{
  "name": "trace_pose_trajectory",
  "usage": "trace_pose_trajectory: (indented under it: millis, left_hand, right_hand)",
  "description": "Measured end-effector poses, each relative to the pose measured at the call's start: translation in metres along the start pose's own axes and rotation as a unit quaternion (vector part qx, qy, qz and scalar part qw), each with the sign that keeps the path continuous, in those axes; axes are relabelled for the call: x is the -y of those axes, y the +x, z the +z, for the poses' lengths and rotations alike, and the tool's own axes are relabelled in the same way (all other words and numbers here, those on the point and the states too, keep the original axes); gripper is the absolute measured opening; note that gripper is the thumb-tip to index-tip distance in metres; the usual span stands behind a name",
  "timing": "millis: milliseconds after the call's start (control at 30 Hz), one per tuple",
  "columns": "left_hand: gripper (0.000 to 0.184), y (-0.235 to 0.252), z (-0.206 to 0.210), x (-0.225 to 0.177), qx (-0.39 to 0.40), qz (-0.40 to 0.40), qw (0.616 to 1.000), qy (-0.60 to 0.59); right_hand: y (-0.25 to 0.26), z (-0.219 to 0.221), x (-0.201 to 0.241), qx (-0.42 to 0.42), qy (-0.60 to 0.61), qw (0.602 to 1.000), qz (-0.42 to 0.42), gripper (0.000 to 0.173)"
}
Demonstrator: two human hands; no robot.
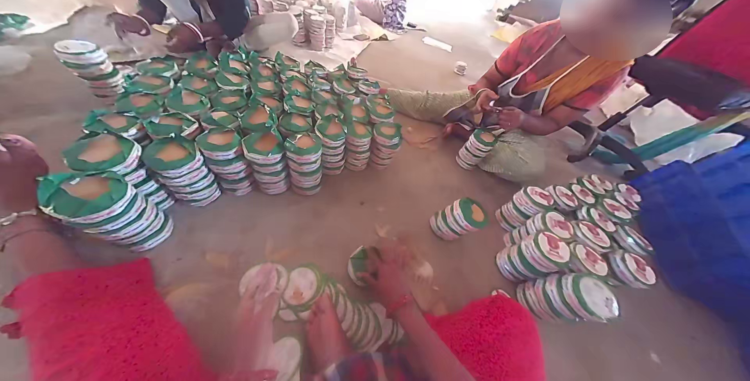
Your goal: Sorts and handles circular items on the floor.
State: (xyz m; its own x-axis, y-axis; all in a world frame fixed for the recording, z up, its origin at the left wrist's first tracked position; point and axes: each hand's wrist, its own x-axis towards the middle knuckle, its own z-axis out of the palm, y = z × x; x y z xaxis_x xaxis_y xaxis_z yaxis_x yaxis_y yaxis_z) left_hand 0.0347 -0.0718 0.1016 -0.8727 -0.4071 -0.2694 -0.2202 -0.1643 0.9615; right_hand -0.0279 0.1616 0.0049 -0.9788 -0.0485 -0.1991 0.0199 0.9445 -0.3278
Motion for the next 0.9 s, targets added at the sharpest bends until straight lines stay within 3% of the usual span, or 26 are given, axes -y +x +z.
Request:
trace_pose_trajectory:
  millis: [67, 200, 433, 667, 767, 833, 900]
  left_hand:
    - [0.042, 0.003, 0.0, 0.005, 0.0, 0.006, 1.0, 0.009]
    - [0.044, 0.011, -0.005, 0.021, 0.012, 0.023, 1.0, 0.004]
    - [0.043, 0.01, -0.005, 0.016, 0.008, 0.014, 1.0, 0.023]
    - [0.043, 0.007, -0.008, 0.006, 0.019, -0.03, 0.999, 0.037]
    - [0.046, 0.027, -0.022, 0.028, 0.043, -0.005, 0.984, 0.175]
    - [0.054, 0.052, -0.041, 0.065, 0.058, 0.046, 0.944, 0.323]
    - [0.06, 0.059, -0.045, 0.071, 0.059, 0.042, 0.896, 0.439]
  right_hand:
    - [0.002, -0.006, 0.0, 0.014, 0.014, 1.0, -0.019, 0.067]
    - [0.007, 0.004, -0.019, -0.103, 0.041, 0.994, -0.018, 0.066]
    - [-0.003, -0.001, -0.03, -0.044, -0.041, 0.998, -0.025, 0.059]
    - [-0.034, -0.018, -0.039, 0.013, -0.077, 0.996, -0.035, 0.064]
    - [-0.046, -0.017, -0.044, -0.007, -0.06, 0.997, -0.056, 0.06]
    - [-0.049, -0.015, -0.048, -0.014, -0.081, 0.996, -0.044, 0.067]
    - [-0.05, -0.015, -0.045, 0.001, -0.108, 0.993, -0.05, 0.072]
